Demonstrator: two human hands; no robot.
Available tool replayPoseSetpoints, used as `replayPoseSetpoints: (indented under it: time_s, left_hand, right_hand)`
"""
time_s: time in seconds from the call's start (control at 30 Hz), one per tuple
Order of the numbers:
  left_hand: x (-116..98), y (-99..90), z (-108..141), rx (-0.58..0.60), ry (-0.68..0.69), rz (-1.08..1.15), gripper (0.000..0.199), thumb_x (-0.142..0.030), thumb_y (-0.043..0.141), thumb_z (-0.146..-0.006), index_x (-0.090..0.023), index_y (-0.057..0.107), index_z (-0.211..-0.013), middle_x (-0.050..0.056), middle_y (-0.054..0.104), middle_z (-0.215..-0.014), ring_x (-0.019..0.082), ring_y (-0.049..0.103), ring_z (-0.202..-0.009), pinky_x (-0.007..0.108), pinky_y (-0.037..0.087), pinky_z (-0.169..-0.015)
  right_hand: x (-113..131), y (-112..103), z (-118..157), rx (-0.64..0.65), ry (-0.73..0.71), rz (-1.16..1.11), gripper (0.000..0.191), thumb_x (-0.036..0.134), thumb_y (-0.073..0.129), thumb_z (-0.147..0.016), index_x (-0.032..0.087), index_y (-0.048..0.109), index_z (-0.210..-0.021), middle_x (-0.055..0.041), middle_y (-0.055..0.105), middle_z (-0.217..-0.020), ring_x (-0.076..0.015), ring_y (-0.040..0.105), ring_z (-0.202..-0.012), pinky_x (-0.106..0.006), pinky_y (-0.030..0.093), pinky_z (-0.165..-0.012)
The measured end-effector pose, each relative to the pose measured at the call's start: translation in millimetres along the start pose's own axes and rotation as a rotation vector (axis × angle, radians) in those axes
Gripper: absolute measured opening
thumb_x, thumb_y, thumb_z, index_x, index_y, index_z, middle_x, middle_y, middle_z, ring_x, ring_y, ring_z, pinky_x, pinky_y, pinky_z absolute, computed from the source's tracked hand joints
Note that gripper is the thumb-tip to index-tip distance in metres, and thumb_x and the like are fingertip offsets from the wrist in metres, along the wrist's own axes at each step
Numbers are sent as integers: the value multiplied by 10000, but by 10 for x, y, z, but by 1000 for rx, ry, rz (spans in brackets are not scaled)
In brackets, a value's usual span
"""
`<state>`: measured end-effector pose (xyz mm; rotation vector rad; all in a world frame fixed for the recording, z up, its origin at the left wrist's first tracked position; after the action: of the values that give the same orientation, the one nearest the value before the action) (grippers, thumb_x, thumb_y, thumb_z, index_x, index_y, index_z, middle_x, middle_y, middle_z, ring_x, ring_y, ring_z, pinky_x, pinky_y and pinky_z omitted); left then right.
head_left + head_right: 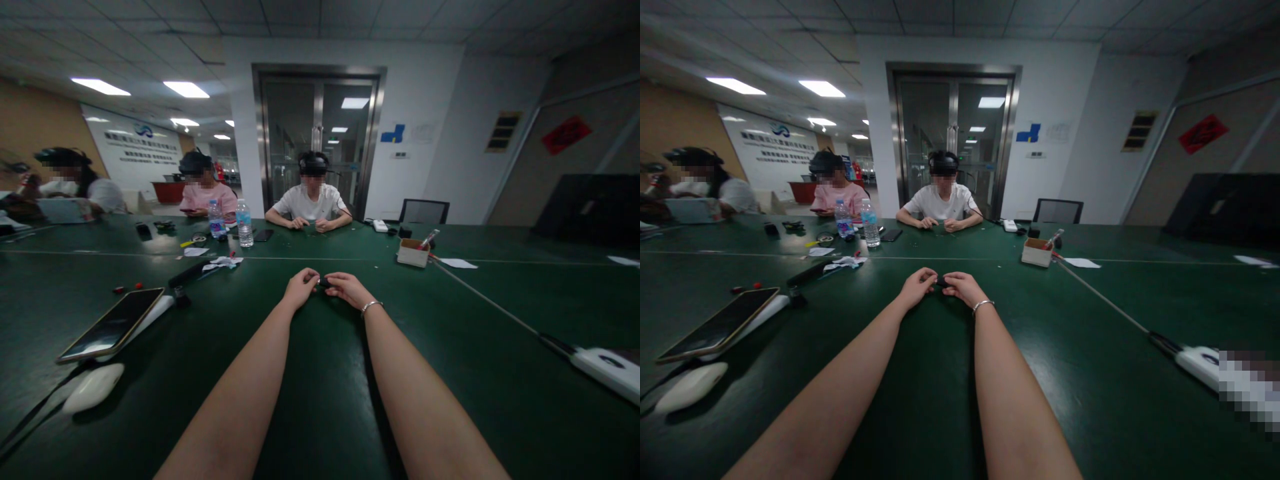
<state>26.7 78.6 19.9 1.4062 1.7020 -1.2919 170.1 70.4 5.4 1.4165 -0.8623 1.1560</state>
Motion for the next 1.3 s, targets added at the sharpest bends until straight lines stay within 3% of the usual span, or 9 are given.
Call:
replayPoseSetpoints:
  time_s: [0.2,0.43,0.57,0.83,0.97,1.1,1.23,1.3]
  left_hand:
    - [67,2,-31,-8,-40,44,195,-270,598,-753,-186,603,-929,-12,582,-703,99,599,-595,205,449,-562]
    - [152,7,-51,0,-107,54,187,-302,593,-773,-156,612,-889,45,638,-800,114,612,-637,228,468,-584]
    - [105,-31,-31,-47,-68,61,227,-281,620,-747,-173,592,-944,55,639,-923,114,616,-677,217,474,-575]
    - [73,-21,-30,-32,-41,-1,199,-351,562,-781,-188,620,-879,-17,565,-638,102,571,-571,208,444,-544]
    - [72,9,-32,1,-50,26,196,-272,614,-735,-183,641,-907,-5,598,-704,103,589,-625,209,449,-586]
    - [96,6,-34,3,-80,14,199,-300,609,-748,-169,653,-891,30,632,-735,125,598,-651,241,469,-621]
    - [22,-40,-22,-38,-4,-6,198,-261,622,-734,-187,659,-915,58,646,-925,127,601,-721,245,481,-653]
    - [13,-40,-14,-36,6,7,228,-251,616,-737,-200,642,-958,42,636,-902,114,599,-681,238,478,-634]
  right_hand:
    - [-1,-5,-15,9,-9,-12,113,49,626,-780,71,626,-891,-114,678,-818,-117,647,-530,-216,566,-538]
    - [2,-11,-17,15,-19,-5,126,59,640,-768,84,624,-891,-107,678,-829,-121,646,-541,-230,570,-546]
    - [-3,-19,-15,-1,-11,12,145,59,644,-764,82,627,-907,-98,676,-823,-117,649,-547,-224,571,-550]
    - [-4,-16,-14,3,-8,2,139,46,640,-765,84,633,-899,-99,678,-810,-117,649,-543,-216,566,-540]
    - [-5,-26,-25,7,-13,-6,127,51,633,-771,80,635,-894,-108,679,-826,-124,648,-547,-232,570,-541]
    - [-4,-29,-21,5,-13,-6,137,40,646,-756,81,638,-887,-111,677,-842,-123,652,-554,-228,571,-555]
    - [-6,-27,-17,0,-12,9,148,32,634,-763,86,631,-901,-102,678,-816,-130,658,-557,-229,573,-563]
    - [-8,-25,-17,0,-11,15,148,28,626,-767,82,625,-905,-99,677,-808,-125,658,-551,-214,569,-557]
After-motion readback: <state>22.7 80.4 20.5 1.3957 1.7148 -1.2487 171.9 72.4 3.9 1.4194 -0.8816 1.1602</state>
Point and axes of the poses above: each hand's wrist, its own z-axis away from the middle knuckle, its own y-axis out of the palm, x = y × z, the point moved 8 cm from there along -z, towards the middle knuckle
